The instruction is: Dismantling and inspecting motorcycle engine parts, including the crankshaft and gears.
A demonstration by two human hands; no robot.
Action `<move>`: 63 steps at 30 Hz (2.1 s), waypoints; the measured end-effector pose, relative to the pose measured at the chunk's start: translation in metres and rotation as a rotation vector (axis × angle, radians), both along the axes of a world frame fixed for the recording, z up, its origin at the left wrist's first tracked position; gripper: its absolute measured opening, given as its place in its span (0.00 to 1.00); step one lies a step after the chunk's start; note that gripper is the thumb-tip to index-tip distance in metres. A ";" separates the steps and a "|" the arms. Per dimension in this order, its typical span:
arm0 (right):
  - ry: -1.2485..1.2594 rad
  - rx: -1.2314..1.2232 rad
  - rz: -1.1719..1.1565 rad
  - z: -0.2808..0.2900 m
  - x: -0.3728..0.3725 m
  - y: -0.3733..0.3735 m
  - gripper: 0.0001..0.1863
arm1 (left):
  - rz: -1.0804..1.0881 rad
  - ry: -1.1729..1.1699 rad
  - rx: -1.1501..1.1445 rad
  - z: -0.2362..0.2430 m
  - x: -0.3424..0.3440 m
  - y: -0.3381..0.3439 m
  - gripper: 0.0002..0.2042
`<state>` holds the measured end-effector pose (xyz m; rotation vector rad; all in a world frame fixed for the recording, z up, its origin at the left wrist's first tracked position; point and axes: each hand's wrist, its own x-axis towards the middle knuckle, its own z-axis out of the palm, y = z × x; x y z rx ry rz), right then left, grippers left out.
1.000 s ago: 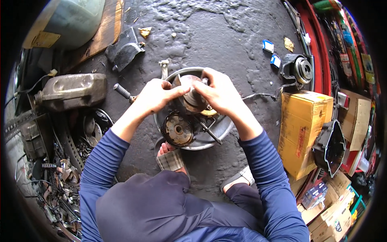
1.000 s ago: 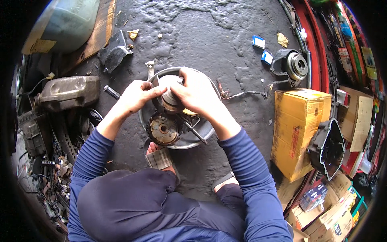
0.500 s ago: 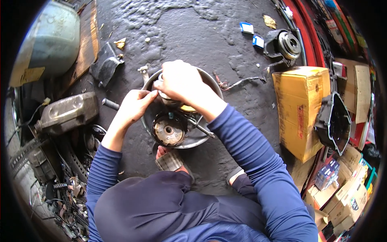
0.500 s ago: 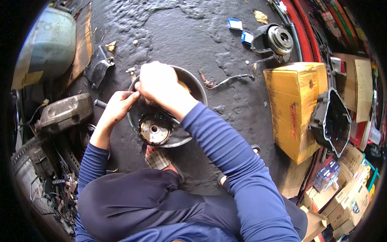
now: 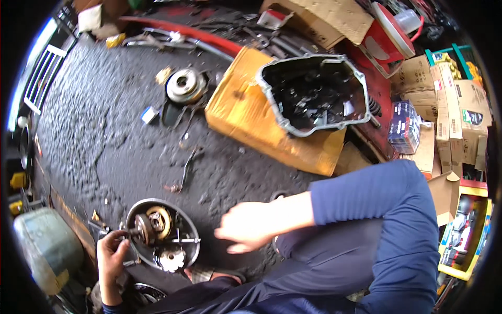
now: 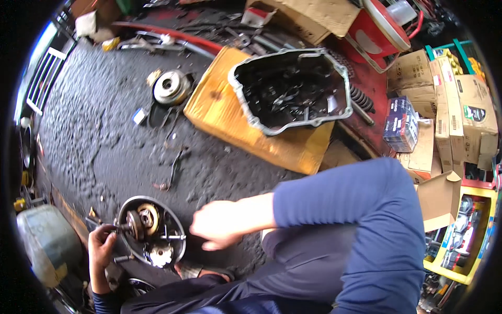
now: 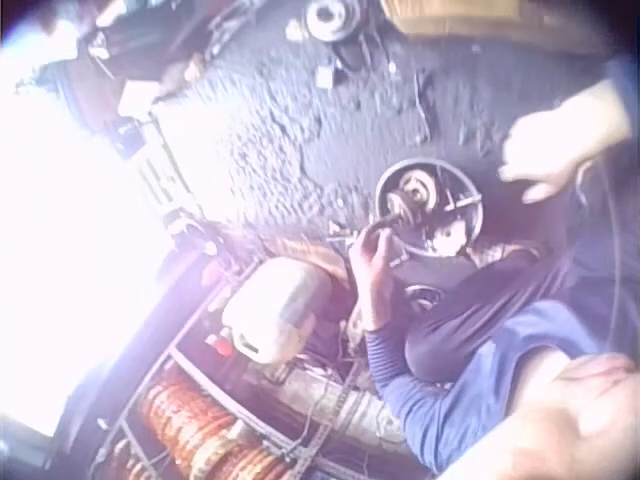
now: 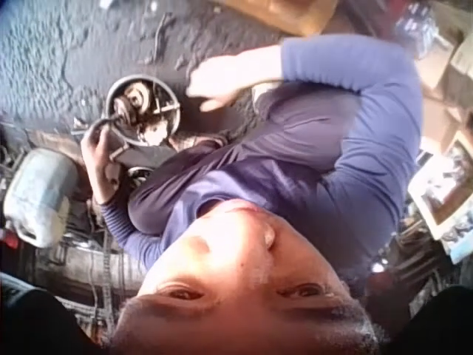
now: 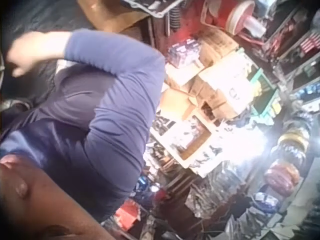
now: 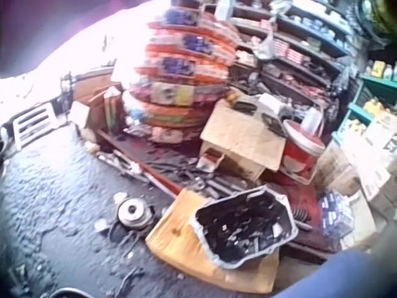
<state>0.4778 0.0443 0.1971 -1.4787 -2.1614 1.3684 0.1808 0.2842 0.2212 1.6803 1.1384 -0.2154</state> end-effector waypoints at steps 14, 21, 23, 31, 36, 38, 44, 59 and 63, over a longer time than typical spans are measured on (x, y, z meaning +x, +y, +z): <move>0.830 -0.053 -0.383 -0.006 0.169 -0.126 0.23 | -1.353 -0.235 0.733 0.036 0.459 -0.123 0.15; 0.806 0.028 -0.335 -0.005 0.194 -0.152 0.26 | -1.485 -0.326 0.863 0.003 0.482 -0.135 0.08; 0.854 0.004 -0.327 -0.005 0.197 -0.156 0.24 | -1.519 -0.273 0.821 0.012 0.483 -0.130 0.09; 0.817 0.214 -0.258 0.040 0.229 -0.172 0.16 | -0.541 -0.409 0.114 0.048 0.394 -0.086 0.10; 0.705 0.238 -0.215 0.085 0.266 -0.147 0.14 | -0.046 0.063 -0.144 0.019 0.234 -0.066 0.08; 0.663 0.485 -0.390 0.081 0.272 -0.155 0.13 | -0.137 0.345 0.002 -0.002 0.152 -0.070 0.08; 0.230 1.082 -1.374 0.035 0.255 -0.167 0.19 | -0.556 0.606 0.440 -0.071 0.076 -0.098 0.13; 0.321 1.121 -1.517 0.015 0.254 -0.157 0.20 | -1.195 -0.040 1.024 0.003 0.468 -0.138 0.10; 0.355 1.095 -1.517 0.016 0.256 -0.168 0.19 | -1.186 -0.085 1.045 0.025 0.461 -0.126 0.09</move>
